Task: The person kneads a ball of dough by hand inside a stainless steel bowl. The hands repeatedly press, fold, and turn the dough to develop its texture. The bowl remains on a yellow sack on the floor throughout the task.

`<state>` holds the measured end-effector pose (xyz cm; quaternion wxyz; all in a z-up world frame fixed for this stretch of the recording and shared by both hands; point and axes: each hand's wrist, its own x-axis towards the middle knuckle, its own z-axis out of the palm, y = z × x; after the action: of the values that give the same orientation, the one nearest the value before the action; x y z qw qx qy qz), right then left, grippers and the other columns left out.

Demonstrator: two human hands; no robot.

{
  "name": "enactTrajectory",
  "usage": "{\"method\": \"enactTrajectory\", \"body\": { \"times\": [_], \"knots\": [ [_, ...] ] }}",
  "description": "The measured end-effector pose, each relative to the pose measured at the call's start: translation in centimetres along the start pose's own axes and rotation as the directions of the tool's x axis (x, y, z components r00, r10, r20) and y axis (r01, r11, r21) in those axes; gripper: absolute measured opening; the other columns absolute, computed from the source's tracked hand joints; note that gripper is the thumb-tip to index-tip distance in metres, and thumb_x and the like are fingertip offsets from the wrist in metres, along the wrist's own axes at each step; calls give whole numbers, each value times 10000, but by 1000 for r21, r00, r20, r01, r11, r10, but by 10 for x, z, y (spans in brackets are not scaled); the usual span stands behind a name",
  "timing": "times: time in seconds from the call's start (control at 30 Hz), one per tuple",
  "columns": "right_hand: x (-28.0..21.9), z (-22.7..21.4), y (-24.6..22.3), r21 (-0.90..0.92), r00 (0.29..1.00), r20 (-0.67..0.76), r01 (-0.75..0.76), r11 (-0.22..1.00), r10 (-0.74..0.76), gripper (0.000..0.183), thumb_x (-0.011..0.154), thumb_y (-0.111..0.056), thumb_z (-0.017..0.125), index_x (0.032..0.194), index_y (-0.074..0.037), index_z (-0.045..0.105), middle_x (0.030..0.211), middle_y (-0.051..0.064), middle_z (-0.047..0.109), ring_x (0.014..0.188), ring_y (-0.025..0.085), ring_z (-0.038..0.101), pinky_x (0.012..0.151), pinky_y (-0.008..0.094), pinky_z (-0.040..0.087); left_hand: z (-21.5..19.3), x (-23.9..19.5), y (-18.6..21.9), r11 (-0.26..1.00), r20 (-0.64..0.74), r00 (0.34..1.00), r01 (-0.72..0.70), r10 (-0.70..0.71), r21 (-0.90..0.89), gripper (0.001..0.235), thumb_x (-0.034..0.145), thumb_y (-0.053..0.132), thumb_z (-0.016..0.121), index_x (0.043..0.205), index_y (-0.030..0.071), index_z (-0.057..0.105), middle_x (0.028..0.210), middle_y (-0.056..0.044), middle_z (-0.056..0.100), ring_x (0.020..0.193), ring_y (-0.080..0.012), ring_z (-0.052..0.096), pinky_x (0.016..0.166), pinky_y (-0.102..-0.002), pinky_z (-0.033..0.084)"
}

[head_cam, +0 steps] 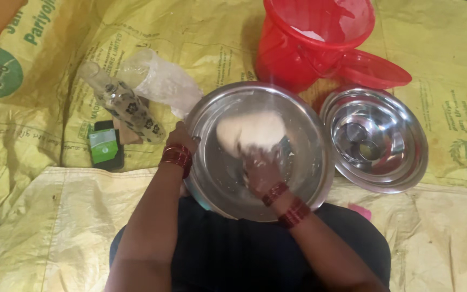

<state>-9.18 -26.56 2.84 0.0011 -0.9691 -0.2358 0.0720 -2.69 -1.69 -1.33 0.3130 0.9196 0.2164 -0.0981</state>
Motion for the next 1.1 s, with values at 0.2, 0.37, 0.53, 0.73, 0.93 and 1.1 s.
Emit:
{"method": "enactTrajectory", "body": {
  "times": [0.2,0.37,0.53,0.73,0.93,1.1],
  "knots": [
    [24,20,46,604,958,284,-155,782,-29,358,884,-110,599,1231,-136,685,1223,88,738,1154,211,687,1006,367,559,-4,-6,4,1000,24,1000,15,-14,-19,601,886,271,780,1341,25,474,1222,-266,677,1134,-420,676,968,-481,559],
    [120,-20,90,638,987,89,-157,754,130,314,958,-214,591,1247,-118,665,1202,81,747,1063,190,716,912,338,587,-7,-4,5,1000,33,999,30,-30,-9,606,866,286,807,1306,12,492,1218,-269,679,1144,-424,669,982,-484,551],
    [164,-24,68,-319,986,156,102,942,-54,524,1099,-272,441,1595,-102,467,1322,205,687,1124,325,694,937,477,608,-4,-6,6,999,43,998,52,-52,-10,578,880,294,793,1285,12,491,1210,-273,678,1138,-424,675,975,-483,555],
    [111,-9,15,75,931,321,-210,975,176,720,906,-689,408,1521,-318,455,1644,16,369,1511,343,304,1232,707,114,-5,-8,7,998,37,998,55,-56,29,585,876,328,795,1282,36,491,1194,-265,687,1127,-422,675,975,-483,553],
    [47,-18,3,-80,959,282,15,997,8,883,898,-760,488,1610,-294,251,1685,119,194,1546,374,132,1181,732,38,2,-1,1,998,27,998,60,-61,17,579,886,297,775,1316,37,488,1196,-267,693,1108,-423,694,967,-482,566],
    [-22,5,-1,-215,925,380,104,971,-15,1014,840,-727,578,1629,-361,57,1713,120,7,1545,408,2,1130,787,-22,6,4,-4,999,23,999,30,-31,23,646,889,319,776,1381,44,461,1242,-262,666,1156,-421,660,992,-480,541]
  ]
}}
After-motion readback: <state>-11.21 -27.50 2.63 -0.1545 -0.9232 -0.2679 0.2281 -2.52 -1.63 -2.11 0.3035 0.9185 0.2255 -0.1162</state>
